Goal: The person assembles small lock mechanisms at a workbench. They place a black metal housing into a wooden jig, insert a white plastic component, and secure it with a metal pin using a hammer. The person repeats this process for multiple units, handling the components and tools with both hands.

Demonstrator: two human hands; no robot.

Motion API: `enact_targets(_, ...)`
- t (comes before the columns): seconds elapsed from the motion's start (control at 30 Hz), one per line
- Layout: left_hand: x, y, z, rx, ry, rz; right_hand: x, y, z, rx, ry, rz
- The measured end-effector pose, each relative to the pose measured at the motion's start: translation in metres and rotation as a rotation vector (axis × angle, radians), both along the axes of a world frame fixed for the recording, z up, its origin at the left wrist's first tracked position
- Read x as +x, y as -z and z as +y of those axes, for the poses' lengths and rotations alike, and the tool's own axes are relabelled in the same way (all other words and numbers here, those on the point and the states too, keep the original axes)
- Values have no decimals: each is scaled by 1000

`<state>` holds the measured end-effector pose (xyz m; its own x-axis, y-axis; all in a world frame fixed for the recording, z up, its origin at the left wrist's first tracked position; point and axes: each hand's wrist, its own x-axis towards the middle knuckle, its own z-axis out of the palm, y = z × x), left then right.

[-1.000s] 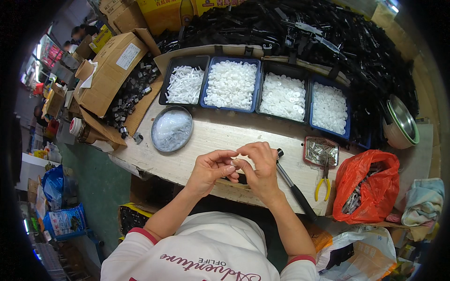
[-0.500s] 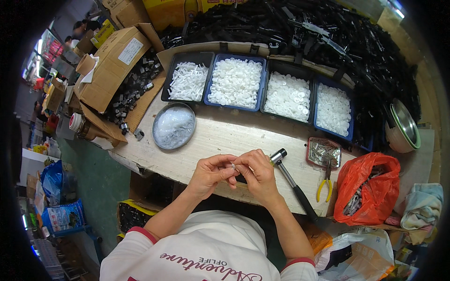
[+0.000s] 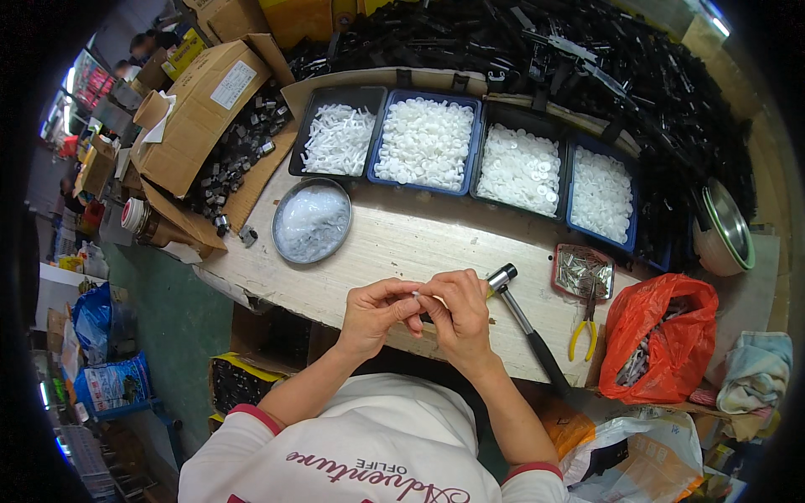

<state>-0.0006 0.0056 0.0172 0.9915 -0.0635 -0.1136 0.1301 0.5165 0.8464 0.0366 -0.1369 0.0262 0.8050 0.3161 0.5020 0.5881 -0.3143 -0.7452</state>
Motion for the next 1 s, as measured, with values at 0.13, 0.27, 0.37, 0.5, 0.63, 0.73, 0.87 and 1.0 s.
enact_targets(0.13, 0, -6, 3, 229, 13, 1, -1, 2, 2, -35, 9, 16)
enact_targets(0.27, 2, 1, 21, 594, -14, -170, -6, 7, -7, -279, -31, 13)
enact_targets(0.37, 1, 2, 26, 645, 28, -76, -10, 14, -9, -406, -49, -6)
enact_targets(0.5, 2, 8, 23, 676, 81, -13, -11, 22, -4, -495, -18, -83)
enact_targets(0.63, 6, 11, 20, 814, 96, -89, -10, 23, -4, -533, -38, -137)
enact_targets(0.73, 10, 7, 18, 855, 130, -89, -9, 25, -6, -477, -45, -89)
enact_targets(0.87, 10, 8, 20, 837, 144, -51, -9, 24, -5, -454, -55, -99)
enact_targets(1.0, 10, 5, 20, 838, 152, -29, -9, 21, -4, -418, -51, -78)
